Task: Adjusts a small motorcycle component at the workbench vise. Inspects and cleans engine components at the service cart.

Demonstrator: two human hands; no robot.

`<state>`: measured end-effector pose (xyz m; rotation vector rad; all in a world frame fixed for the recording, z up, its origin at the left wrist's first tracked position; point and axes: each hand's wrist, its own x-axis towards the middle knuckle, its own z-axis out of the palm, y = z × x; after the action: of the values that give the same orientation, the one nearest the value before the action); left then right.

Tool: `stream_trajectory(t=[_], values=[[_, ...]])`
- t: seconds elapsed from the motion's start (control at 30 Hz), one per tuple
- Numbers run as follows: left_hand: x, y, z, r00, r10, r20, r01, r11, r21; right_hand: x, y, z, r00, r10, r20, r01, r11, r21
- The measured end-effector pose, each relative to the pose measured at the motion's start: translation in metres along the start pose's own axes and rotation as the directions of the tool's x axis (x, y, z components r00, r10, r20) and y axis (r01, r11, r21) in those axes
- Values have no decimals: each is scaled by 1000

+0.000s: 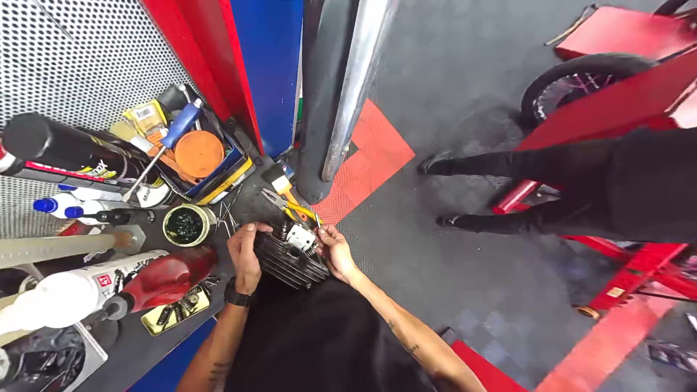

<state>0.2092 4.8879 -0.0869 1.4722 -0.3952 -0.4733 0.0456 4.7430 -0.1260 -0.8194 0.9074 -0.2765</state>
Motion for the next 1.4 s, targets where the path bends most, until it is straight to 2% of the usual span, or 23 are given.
stream_trajectory(t=[0.1,0.23,0.3,0.43,0.53,0.67,0.8,0.97,1.17,1.4], values=[[4,7,8,996,-79,52,77,996,33,-9,9,-8,1000,25,-16,-24,997,70],[12,12,7,982,-119,149,99,986,135,-16,22,-20,996,67,56,-76,982,175],[12,10,8,982,-82,170,52,983,174,-15,22,-25,993,69,98,-84,985,151],[6,11,19,970,-45,237,-29,953,300,-8,19,-38,992,40,116,-37,999,-21],[16,16,23,968,-74,238,-22,926,376,0,12,-42,988,33,150,-33,999,-3],[24,11,5,969,-73,237,-12,940,340,4,13,-45,985,50,164,-58,997,49],[28,8,-7,957,-77,281,-20,945,326,2,21,-54,983,24,183,-26,1000,10],[36,12,-5,932,-94,351,-34,939,343,11,50,-73,980,-65,188,78,995,-63],[42,12,-4,902,-114,415,-25,948,316,22,74,-74,945,-190,265,222,970,-96],[43,10,-4,894,-114,434,-19,956,292,32,80,-83,901,-219,375,258,964,-58]])
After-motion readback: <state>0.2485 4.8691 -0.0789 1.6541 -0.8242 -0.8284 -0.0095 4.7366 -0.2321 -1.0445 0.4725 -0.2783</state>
